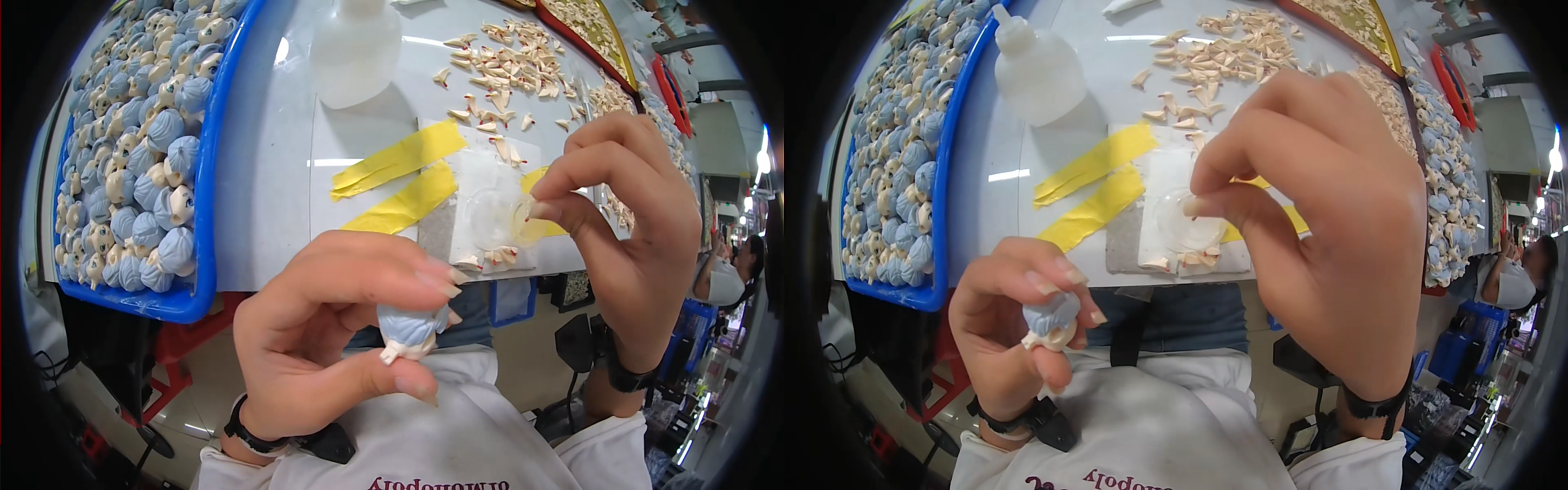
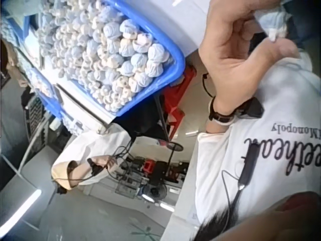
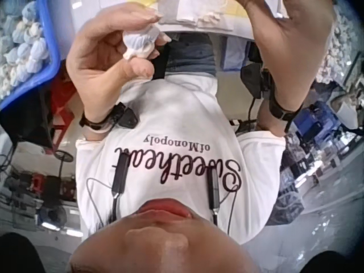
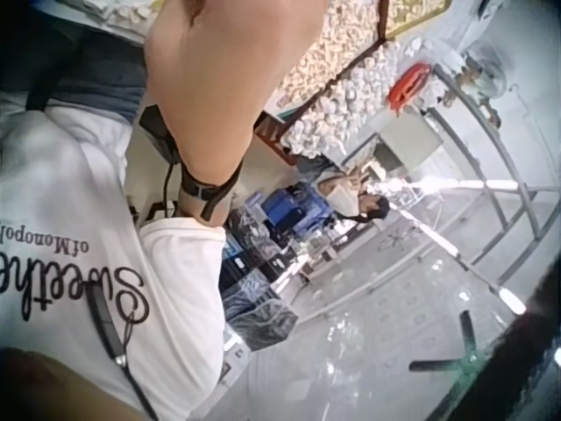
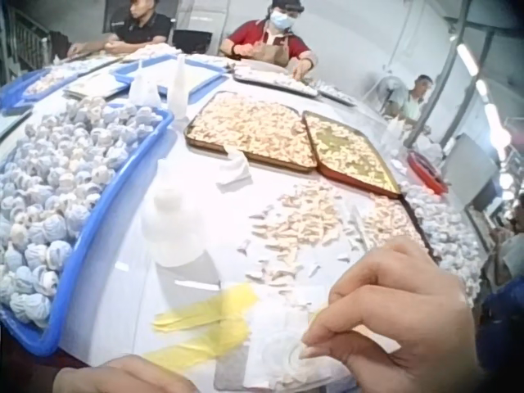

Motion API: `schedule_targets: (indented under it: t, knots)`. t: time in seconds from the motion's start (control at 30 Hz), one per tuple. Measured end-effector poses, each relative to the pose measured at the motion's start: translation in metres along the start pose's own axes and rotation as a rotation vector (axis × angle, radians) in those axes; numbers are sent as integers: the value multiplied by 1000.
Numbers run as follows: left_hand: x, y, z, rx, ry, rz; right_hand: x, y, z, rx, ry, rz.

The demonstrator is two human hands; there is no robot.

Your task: The person assembles small doll heads by attaching tiny white plastic pieces to the faces of blue and white figurines. They pick up a doll head from a blue tray, dip a small white piece into a liquid container, and press it onto the doll's face, repeating this process for multiple units.

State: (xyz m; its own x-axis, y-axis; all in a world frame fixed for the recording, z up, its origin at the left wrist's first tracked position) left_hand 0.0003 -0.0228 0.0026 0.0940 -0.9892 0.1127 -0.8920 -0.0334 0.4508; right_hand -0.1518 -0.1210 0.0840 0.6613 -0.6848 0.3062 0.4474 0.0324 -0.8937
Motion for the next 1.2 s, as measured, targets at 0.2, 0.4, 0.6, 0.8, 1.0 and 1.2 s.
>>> schedule_targets:
  t: [0.2, 0.4, 0.6, 0.8, 1.0, 1.2]
  knots:
    - [1, 20, -6, -93, -109, -90, -34, -14, 19, 609, 264, -25]
    - [-1, 19, -10, 50, -1, 43, -40, 6, 19, 747, 98, 53]
    - [-2, 15, -5, 325, 230, 174, -39, 1, 21, 551, -6, -22]
    - [-4, 17, -11, 485, 296, 157, -45, 11, 22, 627, -15, -107]
    - [6, 12, -10, 486, 279, 165, -34, -15, -24, 623, 127, -242]
    - [1, 9, -5, 171, 181, 6, 0, -9, -97, 161, 250, -40]
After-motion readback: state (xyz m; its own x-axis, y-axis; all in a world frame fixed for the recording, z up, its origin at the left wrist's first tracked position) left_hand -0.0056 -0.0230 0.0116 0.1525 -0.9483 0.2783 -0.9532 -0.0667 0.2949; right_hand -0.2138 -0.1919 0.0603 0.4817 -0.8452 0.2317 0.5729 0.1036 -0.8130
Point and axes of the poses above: each hand's wrist, its own x-axis towards the middle knuckle, its own y-axis out of the palm, z = x × y, the point moved 2 cm from there along x, towards the middle knuckle, and after that the axes turned 1 degree about -y, right-handed, at the moved point
